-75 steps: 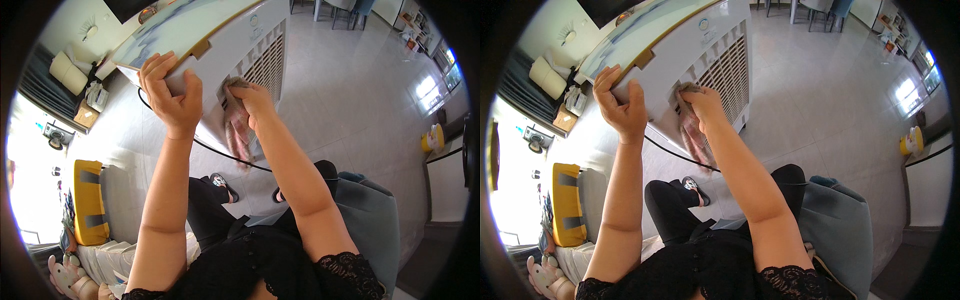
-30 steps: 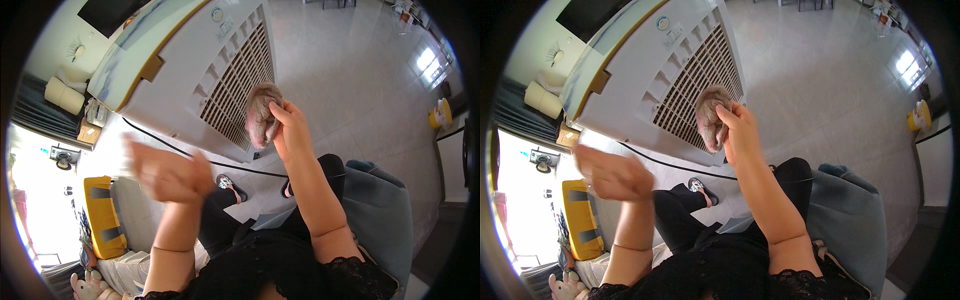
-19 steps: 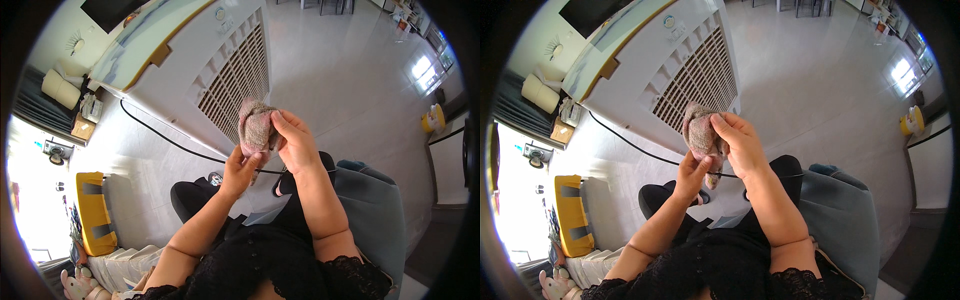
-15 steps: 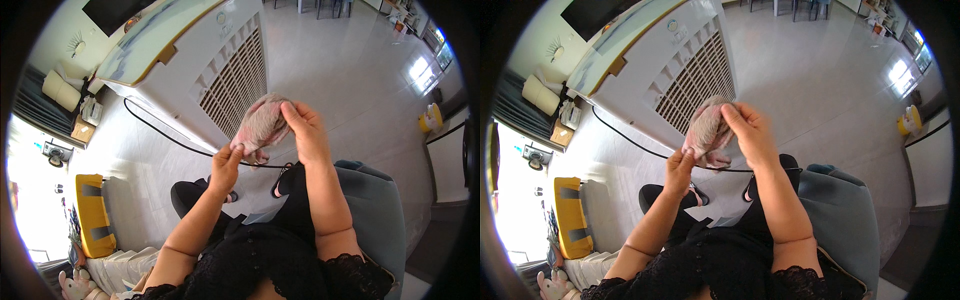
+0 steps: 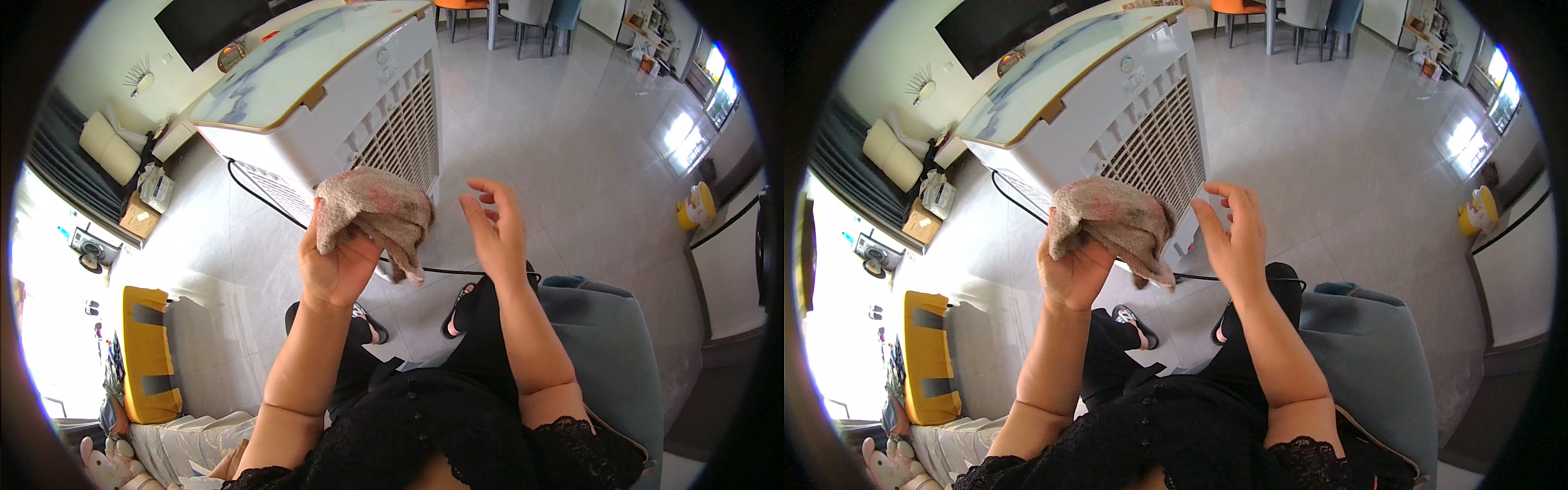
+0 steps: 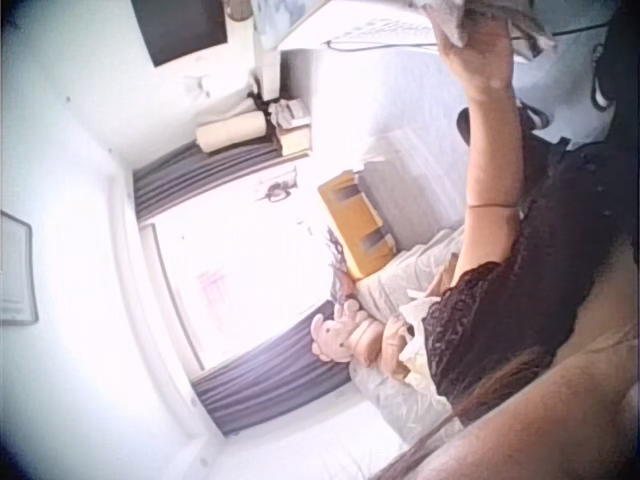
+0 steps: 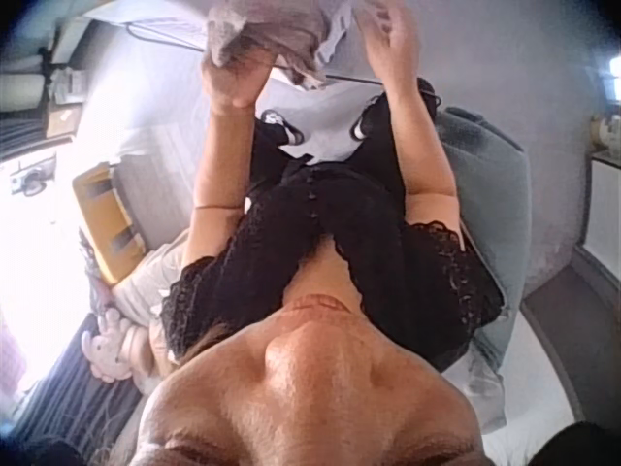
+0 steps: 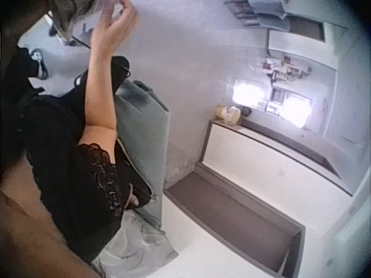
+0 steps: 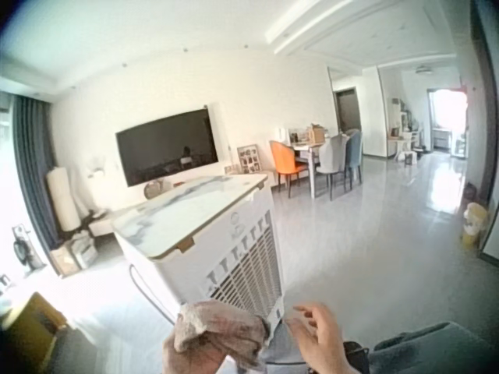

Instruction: The person wipes the front grille and top surface of a portable air cooler using a cloth. They methodically clean the vents and edges, then rotate the unit to access and wipe the side and rear panels.

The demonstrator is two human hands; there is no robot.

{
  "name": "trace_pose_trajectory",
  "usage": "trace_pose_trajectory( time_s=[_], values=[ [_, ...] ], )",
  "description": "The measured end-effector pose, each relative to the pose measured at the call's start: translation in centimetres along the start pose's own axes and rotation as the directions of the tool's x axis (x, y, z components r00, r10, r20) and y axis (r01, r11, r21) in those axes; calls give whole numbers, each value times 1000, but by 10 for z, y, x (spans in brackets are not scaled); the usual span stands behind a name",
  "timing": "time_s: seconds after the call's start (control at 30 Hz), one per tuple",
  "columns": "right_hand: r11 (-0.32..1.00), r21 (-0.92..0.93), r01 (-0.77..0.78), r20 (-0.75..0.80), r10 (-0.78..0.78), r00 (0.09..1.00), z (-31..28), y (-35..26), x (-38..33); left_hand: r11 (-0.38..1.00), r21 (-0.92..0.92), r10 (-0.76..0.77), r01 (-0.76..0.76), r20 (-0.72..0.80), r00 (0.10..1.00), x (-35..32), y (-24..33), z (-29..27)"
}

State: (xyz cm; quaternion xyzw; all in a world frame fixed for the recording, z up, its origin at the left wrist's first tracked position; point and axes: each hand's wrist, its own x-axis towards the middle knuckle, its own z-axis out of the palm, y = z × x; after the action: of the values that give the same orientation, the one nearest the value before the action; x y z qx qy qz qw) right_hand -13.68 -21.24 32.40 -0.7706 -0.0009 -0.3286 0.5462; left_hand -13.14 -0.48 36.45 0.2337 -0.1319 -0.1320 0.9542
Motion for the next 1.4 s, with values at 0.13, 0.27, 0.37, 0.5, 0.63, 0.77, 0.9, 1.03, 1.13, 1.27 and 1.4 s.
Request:
trace_pose_trajectory(
  time_s=[0.13, 0.27, 0.37, 0.5, 0.63, 0.77, 0.9, 1.03, 1.13, 1.27, 1.4],
  values=[
    [980, 194, -49, 236, 2, 972, -1, -23, -20, 968, 245, 41, -59, 78, 996, -4, -2, -12],
    [976, -43, 211, 386, -179, 905, 7, -10, -28, 891, 449, 14, -65, 116, 993, -18, -3, -13],
    [927, 351, -128, 529, -84, 845, 23, 2, -44, 950, 310, 13, -41, 92, 996, -20, -6, -5],
    [496, 562, -662, 697, 146, 702, 32, -9, -68, 998, 61, -30, 31, -23, 999, -17, -12, -1],
    [123, 563, -817, 749, 342, 567, 21, -1, -65, 991, 123, -36, 49, -102, 994, -23, -10, -25],
    [21, 730, -683, 614, 417, 670, 5, 3, -48, 865, 483, 35, 134, -326, 945, -37, 0, -58],
    [37, 749, -661, 612, 342, 713, 9, 7, -45, 753, 602, -68, 264, -328, 942, -50, -15, -56],
    [-55, 695, -717, 714, 162, 681, 28, 20, -59, 876, 370, -246, 309, -210, 946, -46, -31, -46],
    [-112, 725, -679, 688, 145, 711, 32, 24, -47, 875, 419, -75, 242, -376, 923, -41, -34, -48],
    [546, 605, -580, 505, 300, 809, 43, 64, -56, 675, 682, 63, 282, -435, 898, -31, -30, -42],
    [40, 560, -828, 828, 11, 561, 53, 55, -57, 619, 703, -96, 350, -375, 922, -15, -31, -44]
  ],
)
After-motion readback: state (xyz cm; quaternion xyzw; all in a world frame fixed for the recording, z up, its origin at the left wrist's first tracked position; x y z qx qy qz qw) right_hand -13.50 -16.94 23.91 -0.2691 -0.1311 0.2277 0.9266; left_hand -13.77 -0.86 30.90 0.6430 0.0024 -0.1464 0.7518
